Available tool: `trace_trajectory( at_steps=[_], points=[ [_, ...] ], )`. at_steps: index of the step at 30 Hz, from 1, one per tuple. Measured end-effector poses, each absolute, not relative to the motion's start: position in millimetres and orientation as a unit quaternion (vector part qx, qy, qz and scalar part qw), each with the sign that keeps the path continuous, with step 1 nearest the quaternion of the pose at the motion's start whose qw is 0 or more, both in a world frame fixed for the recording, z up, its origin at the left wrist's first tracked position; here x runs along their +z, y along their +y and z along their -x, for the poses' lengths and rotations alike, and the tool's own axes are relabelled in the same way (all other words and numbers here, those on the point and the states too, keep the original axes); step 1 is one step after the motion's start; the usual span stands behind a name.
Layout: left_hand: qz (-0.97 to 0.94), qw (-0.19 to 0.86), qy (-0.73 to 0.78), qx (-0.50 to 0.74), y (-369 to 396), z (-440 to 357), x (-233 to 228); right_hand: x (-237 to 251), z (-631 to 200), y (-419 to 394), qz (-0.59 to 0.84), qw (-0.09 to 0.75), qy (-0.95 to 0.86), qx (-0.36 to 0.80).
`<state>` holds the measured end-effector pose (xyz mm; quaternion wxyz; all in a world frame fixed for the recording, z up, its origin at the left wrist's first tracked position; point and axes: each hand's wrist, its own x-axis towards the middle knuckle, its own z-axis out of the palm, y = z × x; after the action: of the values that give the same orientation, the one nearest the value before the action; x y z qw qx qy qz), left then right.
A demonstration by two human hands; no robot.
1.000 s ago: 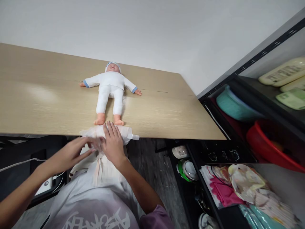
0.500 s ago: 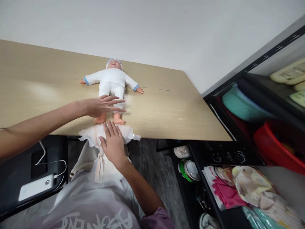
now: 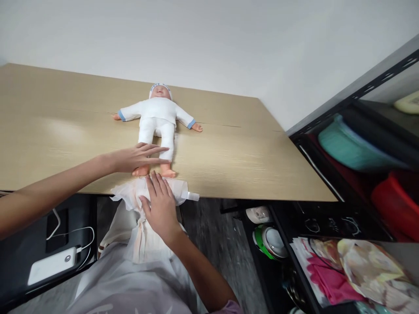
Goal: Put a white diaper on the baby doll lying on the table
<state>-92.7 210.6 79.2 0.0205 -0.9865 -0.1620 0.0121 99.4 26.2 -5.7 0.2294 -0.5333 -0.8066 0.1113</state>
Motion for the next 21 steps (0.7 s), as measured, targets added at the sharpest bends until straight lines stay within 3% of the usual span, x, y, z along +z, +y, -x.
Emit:
trace_trajectory(
  at_steps=[6, 12, 21],
  points=[
    [0.984, 0.016, -0.146, -0.099, 223.8, 79.0, 57.9, -1.0, -102.4, 25.9, 0.532, 0.240, -0.803, 0.124],
    [0.983, -0.061, -0.106, -0.136, 244.5, 60.2, 47.6, 4.4, -108.1, 35.8, 0.518, 0.224, -0.815, 0.130],
    [0.951, -0.172, -0.062, -0.250, 267.4, 35.0, 125.5, 8.3, -111.2, 85.9, 0.491, 0.183, -0.842, 0.130]
  ],
)
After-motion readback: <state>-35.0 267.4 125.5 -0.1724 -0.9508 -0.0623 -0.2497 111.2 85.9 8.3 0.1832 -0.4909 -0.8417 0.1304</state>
